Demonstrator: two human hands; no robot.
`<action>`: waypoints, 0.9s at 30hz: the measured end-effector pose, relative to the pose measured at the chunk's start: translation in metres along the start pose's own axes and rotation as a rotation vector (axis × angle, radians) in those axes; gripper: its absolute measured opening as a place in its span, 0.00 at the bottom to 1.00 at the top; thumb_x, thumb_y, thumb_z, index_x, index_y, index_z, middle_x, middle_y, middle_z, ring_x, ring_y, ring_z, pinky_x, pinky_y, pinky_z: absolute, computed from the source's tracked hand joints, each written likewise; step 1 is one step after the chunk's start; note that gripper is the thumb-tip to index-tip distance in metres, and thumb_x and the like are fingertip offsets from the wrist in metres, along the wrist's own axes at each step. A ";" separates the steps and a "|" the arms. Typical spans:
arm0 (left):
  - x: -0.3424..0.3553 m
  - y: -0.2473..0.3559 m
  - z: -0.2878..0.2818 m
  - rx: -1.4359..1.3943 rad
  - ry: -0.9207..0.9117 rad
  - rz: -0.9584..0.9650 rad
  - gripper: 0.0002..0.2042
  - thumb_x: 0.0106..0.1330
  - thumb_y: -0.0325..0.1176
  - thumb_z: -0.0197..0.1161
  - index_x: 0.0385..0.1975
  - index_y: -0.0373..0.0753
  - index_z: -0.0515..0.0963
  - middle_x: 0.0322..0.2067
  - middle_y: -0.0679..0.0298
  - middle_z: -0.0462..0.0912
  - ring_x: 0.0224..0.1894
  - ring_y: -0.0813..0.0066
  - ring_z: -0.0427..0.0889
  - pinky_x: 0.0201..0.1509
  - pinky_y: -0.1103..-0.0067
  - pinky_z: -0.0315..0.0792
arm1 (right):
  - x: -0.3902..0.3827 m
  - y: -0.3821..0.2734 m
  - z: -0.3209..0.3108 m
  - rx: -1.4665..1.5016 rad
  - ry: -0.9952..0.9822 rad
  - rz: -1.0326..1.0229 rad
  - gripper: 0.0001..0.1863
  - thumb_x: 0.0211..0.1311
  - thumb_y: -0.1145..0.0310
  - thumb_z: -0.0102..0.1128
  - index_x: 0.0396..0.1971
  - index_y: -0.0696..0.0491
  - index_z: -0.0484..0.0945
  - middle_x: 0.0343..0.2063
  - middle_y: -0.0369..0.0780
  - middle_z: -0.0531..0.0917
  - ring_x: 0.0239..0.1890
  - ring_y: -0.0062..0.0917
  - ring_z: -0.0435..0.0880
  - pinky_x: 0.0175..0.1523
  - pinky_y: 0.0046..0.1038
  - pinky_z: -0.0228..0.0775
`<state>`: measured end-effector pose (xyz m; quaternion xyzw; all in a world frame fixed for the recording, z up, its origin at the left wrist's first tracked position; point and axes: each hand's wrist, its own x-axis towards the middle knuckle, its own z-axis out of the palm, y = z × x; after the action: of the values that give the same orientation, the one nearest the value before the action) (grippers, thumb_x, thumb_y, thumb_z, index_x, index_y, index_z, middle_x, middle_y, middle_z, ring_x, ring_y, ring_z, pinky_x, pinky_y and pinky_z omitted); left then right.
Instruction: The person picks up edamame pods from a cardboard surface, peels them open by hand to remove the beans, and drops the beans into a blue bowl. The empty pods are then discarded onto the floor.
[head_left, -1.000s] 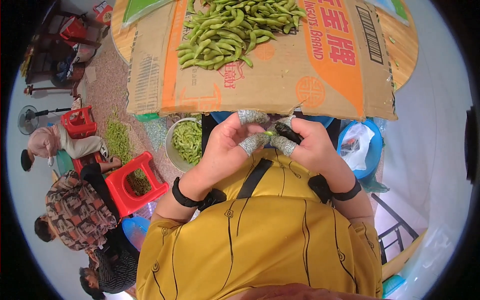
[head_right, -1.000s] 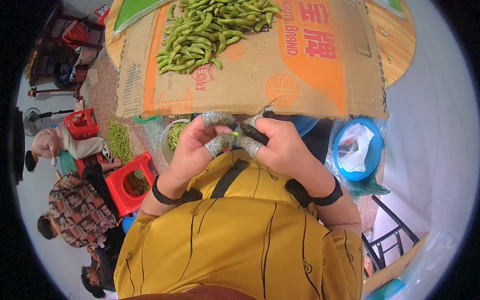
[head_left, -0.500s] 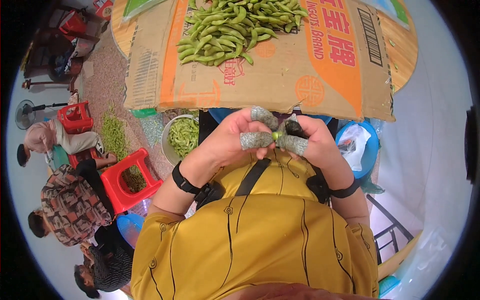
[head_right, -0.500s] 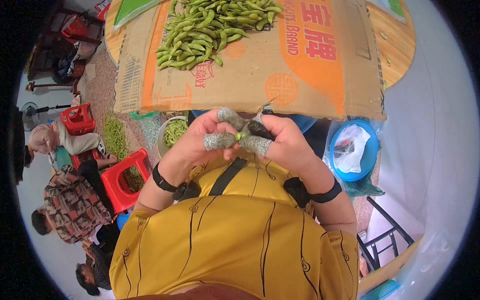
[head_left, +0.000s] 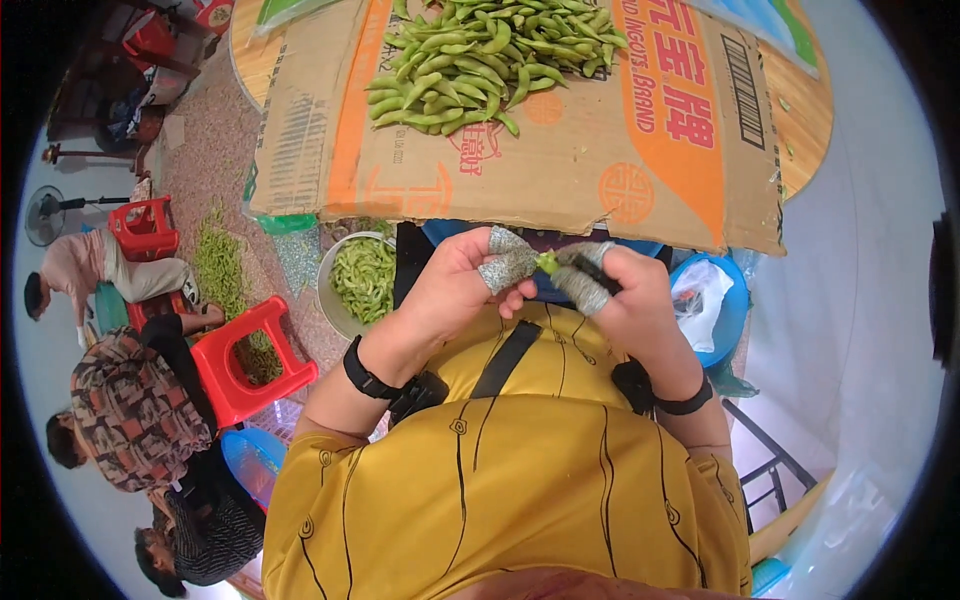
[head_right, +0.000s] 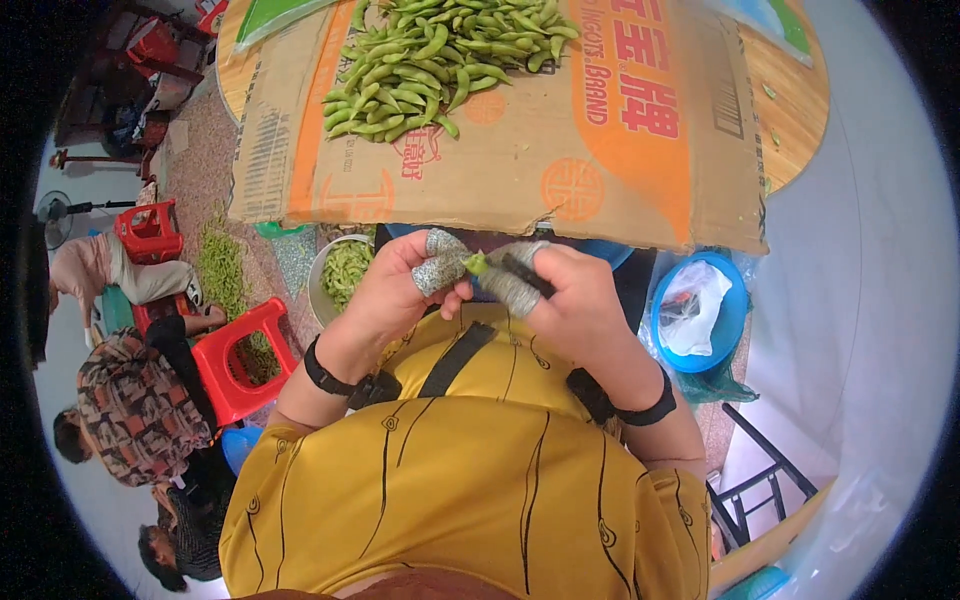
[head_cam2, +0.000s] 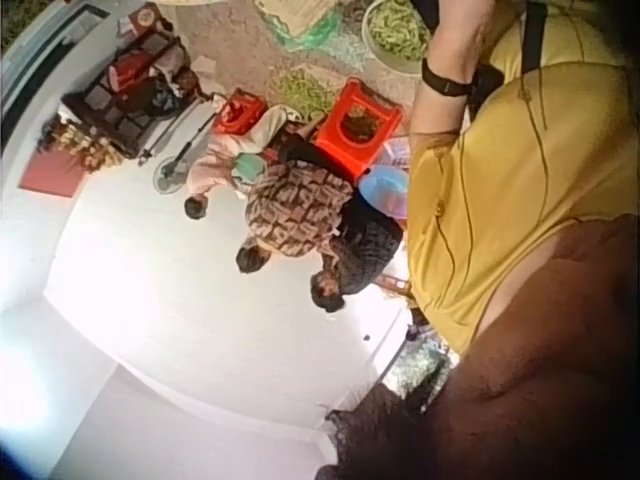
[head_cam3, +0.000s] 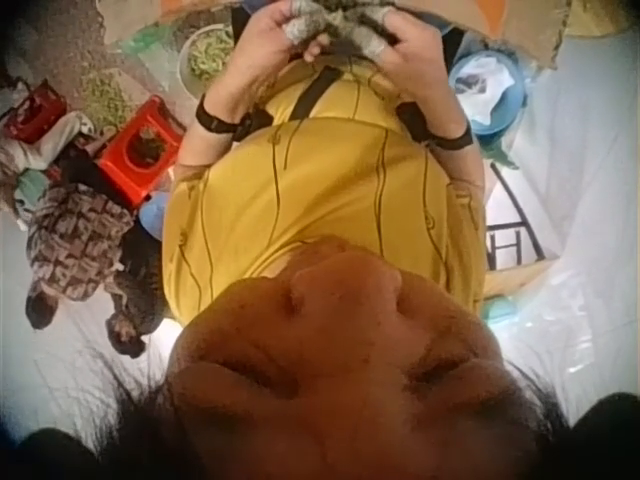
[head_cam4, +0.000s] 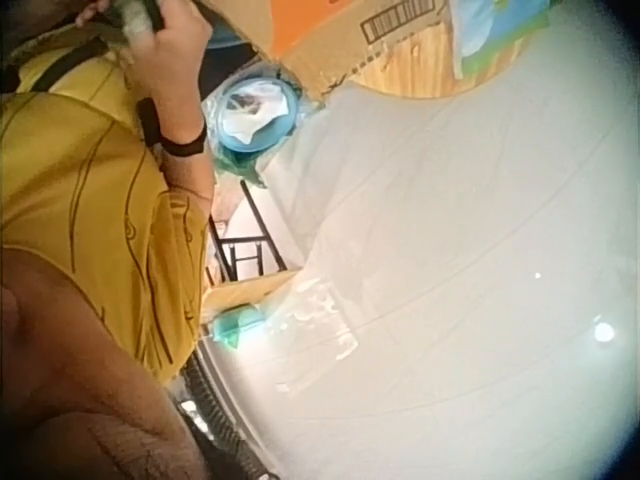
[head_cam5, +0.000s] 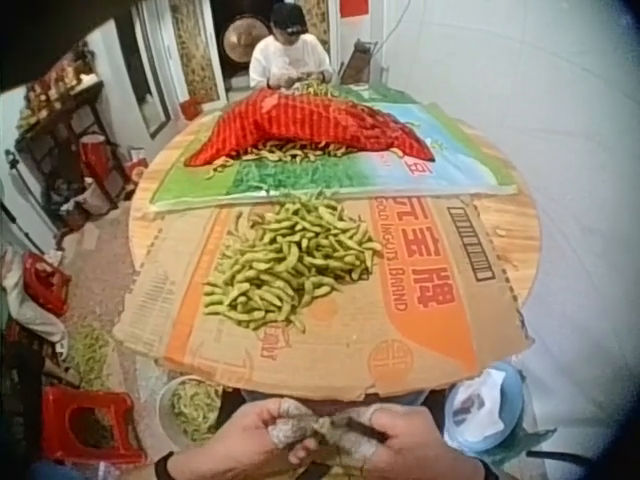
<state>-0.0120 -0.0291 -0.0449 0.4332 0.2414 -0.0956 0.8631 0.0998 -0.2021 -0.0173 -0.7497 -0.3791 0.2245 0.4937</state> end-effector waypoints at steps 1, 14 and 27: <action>-0.001 0.000 0.001 0.012 0.031 0.000 0.05 0.65 0.29 0.58 0.37 0.36 0.74 0.27 0.62 0.81 0.22 0.79 0.78 0.25 0.84 0.73 | 0.001 0.001 -0.001 -0.002 -0.002 -0.002 0.06 0.56 0.71 0.61 0.32 0.57 0.79 0.25 0.40 0.81 0.24 0.24 0.79 0.29 0.24 0.71; -0.006 0.003 0.010 0.071 -0.031 0.084 0.05 0.67 0.30 0.56 0.38 0.37 0.73 0.25 0.66 0.78 0.24 0.83 0.74 0.27 0.87 0.68 | 0.005 0.013 0.002 0.545 -0.173 0.329 0.07 0.57 0.75 0.62 0.36 0.57 0.77 0.25 0.31 0.79 0.24 0.11 0.75 0.28 0.16 0.68; -0.005 0.015 0.006 0.177 -0.139 -0.010 0.03 0.66 0.27 0.55 0.36 0.36 0.74 0.27 0.66 0.79 0.25 0.85 0.74 0.28 0.85 0.69 | 0.003 0.011 -0.002 0.372 -0.193 0.155 0.09 0.55 0.76 0.64 0.37 0.58 0.76 0.29 0.30 0.79 0.32 0.10 0.74 0.37 0.16 0.69</action>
<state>-0.0087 -0.0250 -0.0288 0.4989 0.1739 -0.1506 0.8356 0.1069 -0.2031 -0.0262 -0.6476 -0.3182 0.3985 0.5662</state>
